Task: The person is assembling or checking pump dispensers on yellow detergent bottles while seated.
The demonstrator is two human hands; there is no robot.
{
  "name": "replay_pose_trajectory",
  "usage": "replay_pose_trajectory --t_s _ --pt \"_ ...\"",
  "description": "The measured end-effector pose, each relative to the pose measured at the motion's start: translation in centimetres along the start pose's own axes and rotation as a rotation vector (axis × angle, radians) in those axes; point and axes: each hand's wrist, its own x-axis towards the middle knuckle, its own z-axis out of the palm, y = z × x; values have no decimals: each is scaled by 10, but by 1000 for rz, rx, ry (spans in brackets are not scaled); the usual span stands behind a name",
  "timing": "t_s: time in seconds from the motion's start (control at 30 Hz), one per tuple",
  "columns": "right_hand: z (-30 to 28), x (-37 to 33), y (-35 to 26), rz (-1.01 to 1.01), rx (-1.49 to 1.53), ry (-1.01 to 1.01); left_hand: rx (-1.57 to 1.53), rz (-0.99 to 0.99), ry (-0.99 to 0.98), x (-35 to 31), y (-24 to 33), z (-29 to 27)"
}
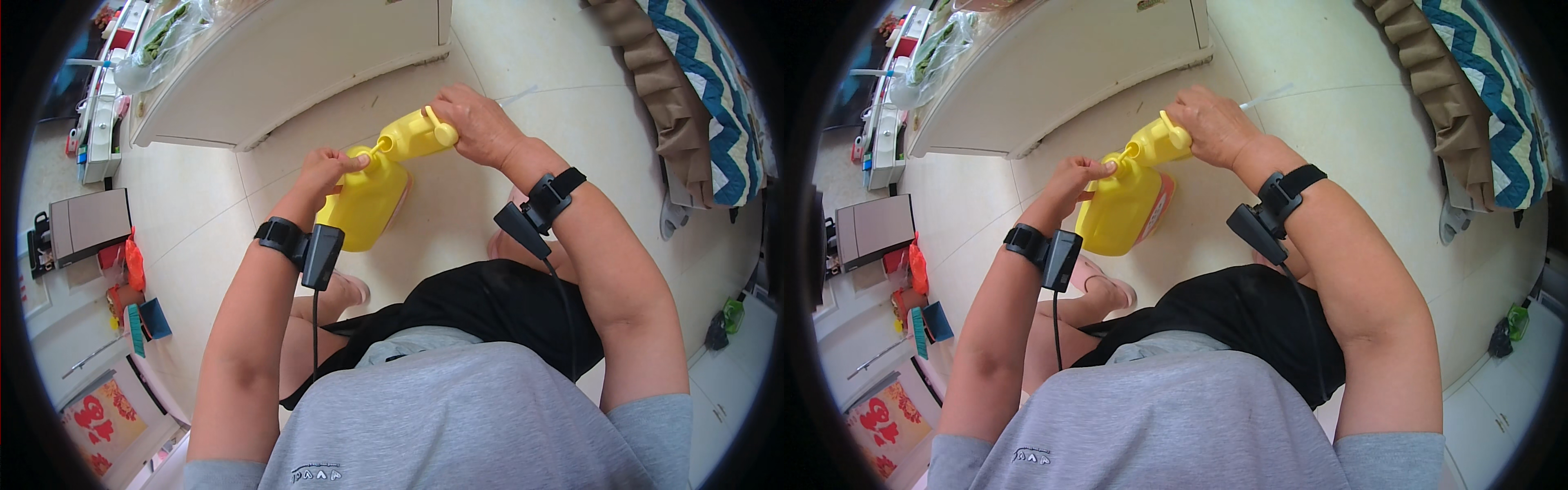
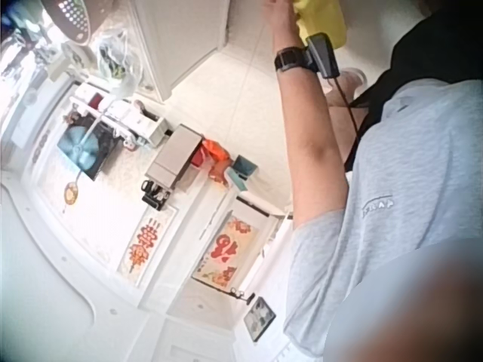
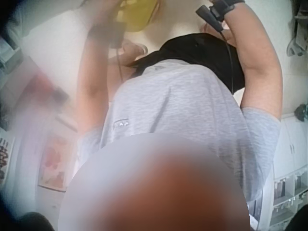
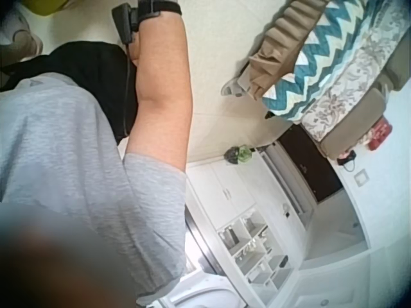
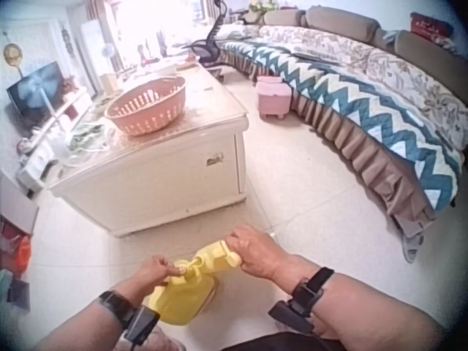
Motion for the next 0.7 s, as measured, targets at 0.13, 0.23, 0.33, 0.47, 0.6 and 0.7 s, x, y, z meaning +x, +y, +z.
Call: replay_pose_trajectory --t_s 0.13,0.23,0.33,0.47,0.6,0.7 --pt "-3 1 -2 20 -9 -63 -37 -8 -134 -5 0 -8" --pt "-3 0 -2 14 -10 -64 -18 -14 -119 -8 4 -6" --pt "-2 1 -2 7 5 -36 -17 -19 -119 -9 8 -4" --pt "-1 2 -2 -4 8 -14 -5 -23 -50 -6 6 -1" --pt "-2 2 -4 34 7 -66 16 1 75 3 -1 2" --pt "-1 3 -4 28 -10 -72 0 17 93 5 -3 2"
